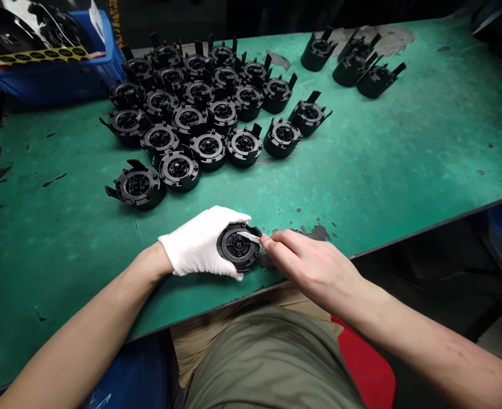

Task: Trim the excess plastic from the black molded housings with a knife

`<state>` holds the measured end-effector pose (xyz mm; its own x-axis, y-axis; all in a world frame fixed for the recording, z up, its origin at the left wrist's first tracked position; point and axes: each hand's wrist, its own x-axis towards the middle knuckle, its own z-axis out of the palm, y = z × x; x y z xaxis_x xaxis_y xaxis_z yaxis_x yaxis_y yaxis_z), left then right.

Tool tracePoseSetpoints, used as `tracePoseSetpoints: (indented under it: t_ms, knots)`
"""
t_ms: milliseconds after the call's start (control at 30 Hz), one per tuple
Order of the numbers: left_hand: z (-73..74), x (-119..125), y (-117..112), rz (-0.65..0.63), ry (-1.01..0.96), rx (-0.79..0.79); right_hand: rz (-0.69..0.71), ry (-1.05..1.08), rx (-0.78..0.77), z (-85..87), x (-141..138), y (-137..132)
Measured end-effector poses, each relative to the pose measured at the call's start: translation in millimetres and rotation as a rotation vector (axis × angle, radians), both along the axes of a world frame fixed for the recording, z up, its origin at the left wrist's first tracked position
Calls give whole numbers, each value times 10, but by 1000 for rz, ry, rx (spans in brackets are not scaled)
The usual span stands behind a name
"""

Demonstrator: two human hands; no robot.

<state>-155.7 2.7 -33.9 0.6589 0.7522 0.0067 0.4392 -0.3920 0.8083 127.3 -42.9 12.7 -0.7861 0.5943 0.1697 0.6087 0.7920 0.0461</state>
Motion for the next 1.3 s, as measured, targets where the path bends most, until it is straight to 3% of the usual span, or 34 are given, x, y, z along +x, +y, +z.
tracePoseSetpoints:
  t_ms: [333, 567, 967, 1300]
  knots:
    - [97, 59, 43, -55, -64, 34, 30, 85, -28, -118, 70, 45]
    - [149, 79, 84, -81, -59, 25, 75, 38, -10, -25, 81, 77]
    - [120, 82, 71, -65, -50, 60, -119, 217, -165, -68, -40, -53]
    - [187, 110, 104, -91, -35, 43, -69, 55, 17, 27, -98, -79]
